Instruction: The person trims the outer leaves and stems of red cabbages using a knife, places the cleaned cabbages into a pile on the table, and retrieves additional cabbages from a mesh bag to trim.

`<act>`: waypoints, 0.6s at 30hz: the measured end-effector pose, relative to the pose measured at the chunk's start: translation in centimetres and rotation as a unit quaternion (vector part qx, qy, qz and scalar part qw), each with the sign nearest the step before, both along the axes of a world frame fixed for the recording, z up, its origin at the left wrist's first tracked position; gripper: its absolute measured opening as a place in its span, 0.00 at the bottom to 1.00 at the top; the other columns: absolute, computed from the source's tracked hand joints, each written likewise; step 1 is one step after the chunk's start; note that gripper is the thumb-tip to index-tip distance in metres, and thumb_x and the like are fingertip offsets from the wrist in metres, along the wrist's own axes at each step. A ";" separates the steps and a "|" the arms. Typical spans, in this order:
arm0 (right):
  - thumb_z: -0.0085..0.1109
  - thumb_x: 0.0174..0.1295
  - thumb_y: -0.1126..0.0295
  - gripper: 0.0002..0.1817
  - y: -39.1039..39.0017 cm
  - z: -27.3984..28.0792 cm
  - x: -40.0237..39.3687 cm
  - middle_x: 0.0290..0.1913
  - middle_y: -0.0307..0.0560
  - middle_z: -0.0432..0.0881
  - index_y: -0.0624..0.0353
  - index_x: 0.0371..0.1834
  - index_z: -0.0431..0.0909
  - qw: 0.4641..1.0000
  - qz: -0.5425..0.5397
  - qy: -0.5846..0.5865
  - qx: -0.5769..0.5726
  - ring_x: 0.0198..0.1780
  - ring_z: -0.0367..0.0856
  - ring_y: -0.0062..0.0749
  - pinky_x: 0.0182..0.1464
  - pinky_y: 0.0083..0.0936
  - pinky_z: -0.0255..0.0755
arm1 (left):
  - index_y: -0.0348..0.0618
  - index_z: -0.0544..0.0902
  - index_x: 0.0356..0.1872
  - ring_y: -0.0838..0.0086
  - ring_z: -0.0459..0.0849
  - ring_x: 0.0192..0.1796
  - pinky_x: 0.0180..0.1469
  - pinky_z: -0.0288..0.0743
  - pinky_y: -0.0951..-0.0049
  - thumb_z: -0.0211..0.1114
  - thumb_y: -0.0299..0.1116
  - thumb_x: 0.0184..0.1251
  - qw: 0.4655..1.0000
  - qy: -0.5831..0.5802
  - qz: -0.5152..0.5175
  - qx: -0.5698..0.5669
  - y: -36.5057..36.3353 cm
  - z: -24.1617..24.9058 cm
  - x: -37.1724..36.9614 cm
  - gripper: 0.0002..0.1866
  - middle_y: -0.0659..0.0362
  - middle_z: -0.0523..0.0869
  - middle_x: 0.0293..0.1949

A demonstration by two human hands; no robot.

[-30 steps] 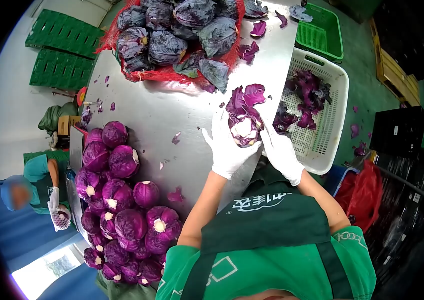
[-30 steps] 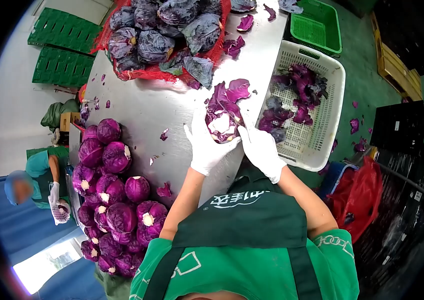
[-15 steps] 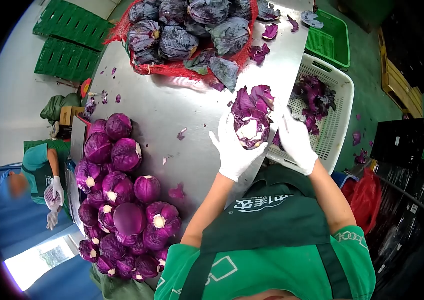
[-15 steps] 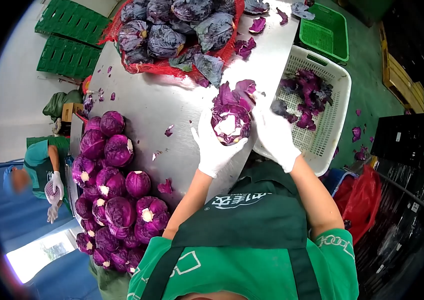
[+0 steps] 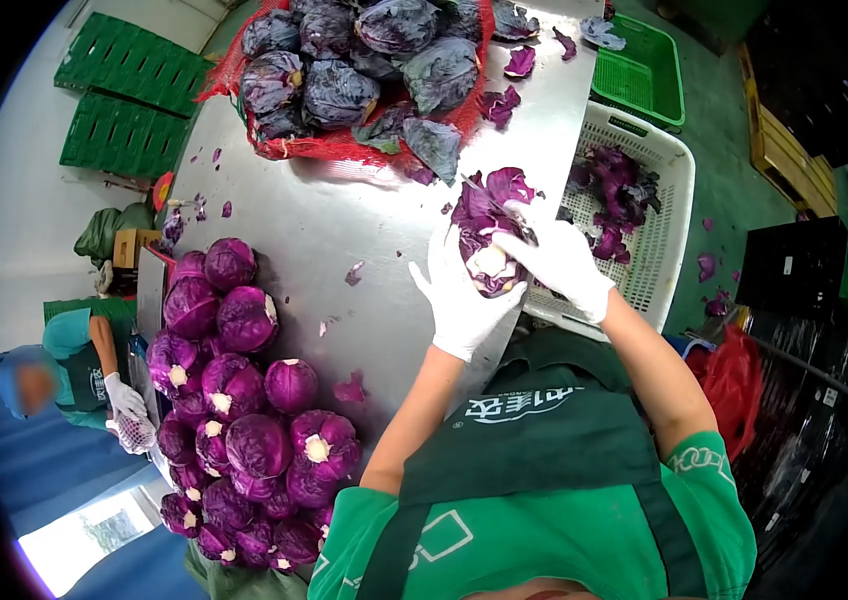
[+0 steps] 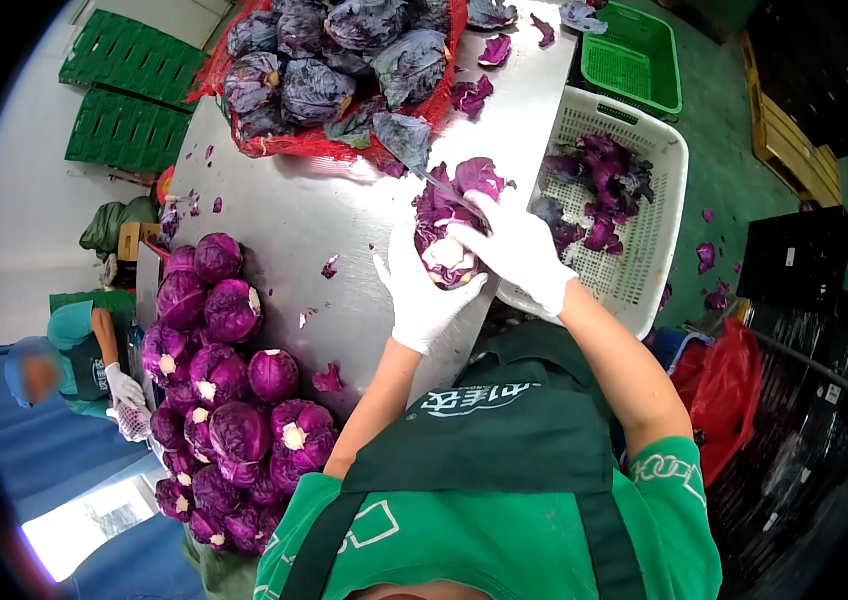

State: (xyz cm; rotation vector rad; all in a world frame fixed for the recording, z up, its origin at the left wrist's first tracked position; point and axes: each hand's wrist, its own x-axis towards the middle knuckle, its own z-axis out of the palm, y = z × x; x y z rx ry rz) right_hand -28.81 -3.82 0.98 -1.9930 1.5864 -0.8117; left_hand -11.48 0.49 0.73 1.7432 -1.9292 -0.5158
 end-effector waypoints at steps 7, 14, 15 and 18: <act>0.50 0.70 0.61 0.16 -4.5 -5.8 -4.9 0.44 0.53 0.87 0.55 0.53 0.82 0.987 -0.158 -0.035 0.016 0.45 0.86 0.48 0.48 0.39 0.79 | 0.48 0.58 0.75 0.53 0.59 0.76 0.72 0.37 0.30 0.79 0.58 0.43 0.994 0.093 0.061 0.021 0.3 0.0 1.3 0.59 0.47 0.61 0.73; 0.57 0.70 0.57 0.23 2.2 -2.1 2.2 0.48 0.56 0.84 0.61 0.61 0.76 0.979 -0.054 -0.188 0.064 0.49 0.84 0.45 0.54 0.34 0.75 | 0.43 0.55 0.76 0.42 0.62 0.70 0.72 0.48 0.40 0.76 0.62 0.46 0.994 0.014 0.090 0.055 2.0 1.0 1.3 0.60 0.39 0.63 0.68; 0.57 0.71 0.57 0.23 1.8 -1.9 2.4 0.51 0.57 0.83 0.62 0.60 0.76 0.986 -0.070 -0.149 0.038 0.51 0.83 0.46 0.56 0.34 0.74 | 0.44 0.56 0.75 0.43 0.61 0.71 0.72 0.48 0.41 0.76 0.63 0.46 0.992 -0.072 0.061 0.080 2.1 1.7 1.9 0.59 0.40 0.64 0.68; 0.54 0.72 0.60 0.20 0.7 -0.3 0.8 0.56 0.58 0.81 0.63 0.60 0.77 0.975 -0.008 -0.180 0.127 0.59 0.80 0.46 0.61 0.33 0.72 | 0.44 0.59 0.75 0.51 0.58 0.74 0.70 0.48 0.38 0.75 0.64 0.43 0.996 -0.052 -0.045 -0.064 -1.0 0.5 4.0 0.59 0.44 0.64 0.69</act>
